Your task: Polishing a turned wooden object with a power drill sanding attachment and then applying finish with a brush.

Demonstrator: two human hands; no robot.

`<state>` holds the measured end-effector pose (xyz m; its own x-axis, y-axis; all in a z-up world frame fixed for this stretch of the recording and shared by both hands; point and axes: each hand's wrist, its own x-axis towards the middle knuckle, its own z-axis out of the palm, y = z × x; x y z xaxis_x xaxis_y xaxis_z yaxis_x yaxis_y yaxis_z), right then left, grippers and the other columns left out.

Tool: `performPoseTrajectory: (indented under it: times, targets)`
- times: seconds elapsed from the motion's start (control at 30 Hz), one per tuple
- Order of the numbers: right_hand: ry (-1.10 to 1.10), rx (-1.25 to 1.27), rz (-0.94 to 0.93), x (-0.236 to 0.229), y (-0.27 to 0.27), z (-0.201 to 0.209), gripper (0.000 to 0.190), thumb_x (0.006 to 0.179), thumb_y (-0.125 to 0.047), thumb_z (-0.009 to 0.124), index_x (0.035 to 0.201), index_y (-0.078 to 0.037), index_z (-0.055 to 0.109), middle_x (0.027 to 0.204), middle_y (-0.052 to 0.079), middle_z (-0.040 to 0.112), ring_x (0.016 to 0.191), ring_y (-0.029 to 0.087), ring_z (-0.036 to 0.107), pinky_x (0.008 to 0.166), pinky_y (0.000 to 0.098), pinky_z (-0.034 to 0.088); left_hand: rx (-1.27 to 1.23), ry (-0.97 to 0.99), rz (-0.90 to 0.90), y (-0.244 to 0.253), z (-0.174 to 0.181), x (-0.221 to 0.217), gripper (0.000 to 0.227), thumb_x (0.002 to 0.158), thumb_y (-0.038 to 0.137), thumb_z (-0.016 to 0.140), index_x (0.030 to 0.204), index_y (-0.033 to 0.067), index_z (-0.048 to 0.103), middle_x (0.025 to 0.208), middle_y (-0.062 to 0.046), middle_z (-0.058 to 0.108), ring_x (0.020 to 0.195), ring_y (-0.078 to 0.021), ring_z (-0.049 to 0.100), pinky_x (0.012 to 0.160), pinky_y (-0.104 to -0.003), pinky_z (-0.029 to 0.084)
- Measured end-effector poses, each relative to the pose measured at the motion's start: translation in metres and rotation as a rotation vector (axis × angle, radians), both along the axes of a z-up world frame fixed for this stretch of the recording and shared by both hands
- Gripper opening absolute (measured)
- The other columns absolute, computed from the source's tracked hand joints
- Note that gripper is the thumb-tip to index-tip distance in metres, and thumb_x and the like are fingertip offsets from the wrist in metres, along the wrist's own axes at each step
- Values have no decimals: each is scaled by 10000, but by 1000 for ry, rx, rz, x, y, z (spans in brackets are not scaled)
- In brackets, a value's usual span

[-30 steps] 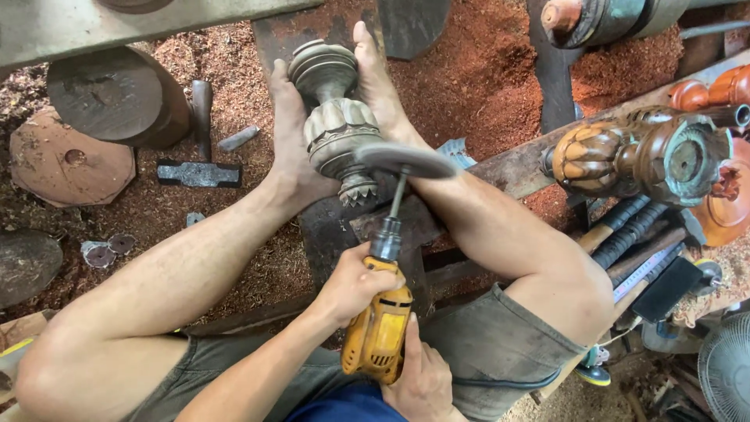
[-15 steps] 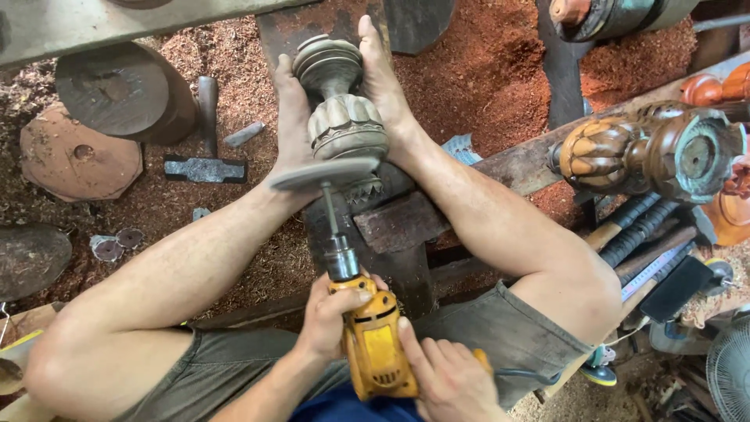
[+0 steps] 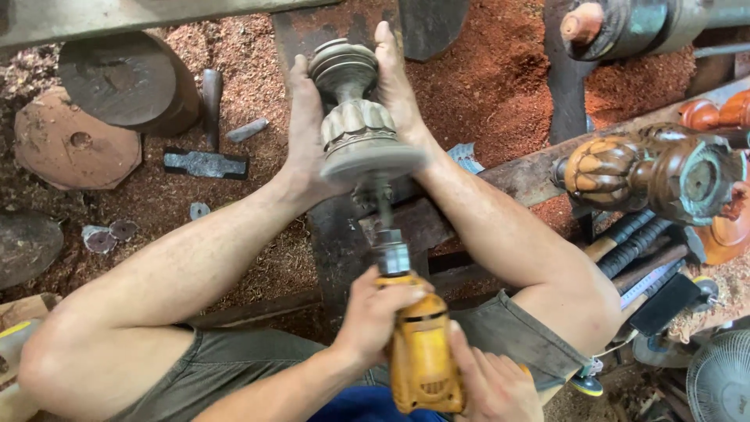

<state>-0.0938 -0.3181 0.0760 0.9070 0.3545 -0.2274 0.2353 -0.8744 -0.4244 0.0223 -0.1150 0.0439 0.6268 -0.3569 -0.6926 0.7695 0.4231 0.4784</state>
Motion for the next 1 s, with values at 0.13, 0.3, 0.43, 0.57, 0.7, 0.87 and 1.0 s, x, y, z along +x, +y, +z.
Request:
performPoseTrajectory:
  times: [0.13,0.3,0.43,0.57,0.7,0.87,1.0]
  targets:
    - [-19,24,-160,-14,-11,-8,1063,564,-320,852,1470,27,415,782,154,724,568,266,701,569,411,563,-32,67,16,-36,-11,7,273,814,53,747,997,3,550,800,-93,660,699,-191,678,681,-371,603]
    - [119,21,-378,-21,-15,-20,1162,458,-233,892,1502,-20,428,755,181,714,588,286,729,613,406,591,38,84,-52,-48,-15,10,279,808,63,751,999,9,556,804,-52,636,699,-137,651,653,-334,586]
    - [109,25,-361,-21,-5,-21,1141,480,-195,869,1504,12,411,722,179,702,554,292,715,585,403,589,25,90,-34,-39,-13,12,261,795,65,747,966,-6,563,786,-60,643,671,-153,655,626,-336,581]
    - [4,65,-349,-30,10,-30,1069,503,-208,867,1443,57,430,657,180,682,523,288,692,564,401,578,60,42,-54,-34,-25,4,277,776,52,765,972,14,573,775,-44,630,673,-135,639,637,-314,572]
    - [-74,85,-381,-55,24,-55,1000,531,-203,850,1412,74,465,641,162,680,500,266,676,555,391,575,80,-14,-115,-18,-26,1,281,777,54,767,969,-2,570,781,-53,647,680,-135,649,649,-306,578]
    - [-106,122,-353,-55,34,-52,1007,546,-249,854,1397,110,453,730,183,706,517,276,677,546,389,569,90,10,-136,-11,-24,-1,290,768,54,761,991,-5,584,800,-60,668,694,-123,657,658,-297,579]
    - [-133,124,-350,-43,38,-41,980,595,-280,854,1396,114,448,806,201,720,577,292,697,586,394,573,157,-65,-178,-12,-28,-3,274,786,66,765,990,-7,597,800,-50,668,702,-116,639,652,-283,554]
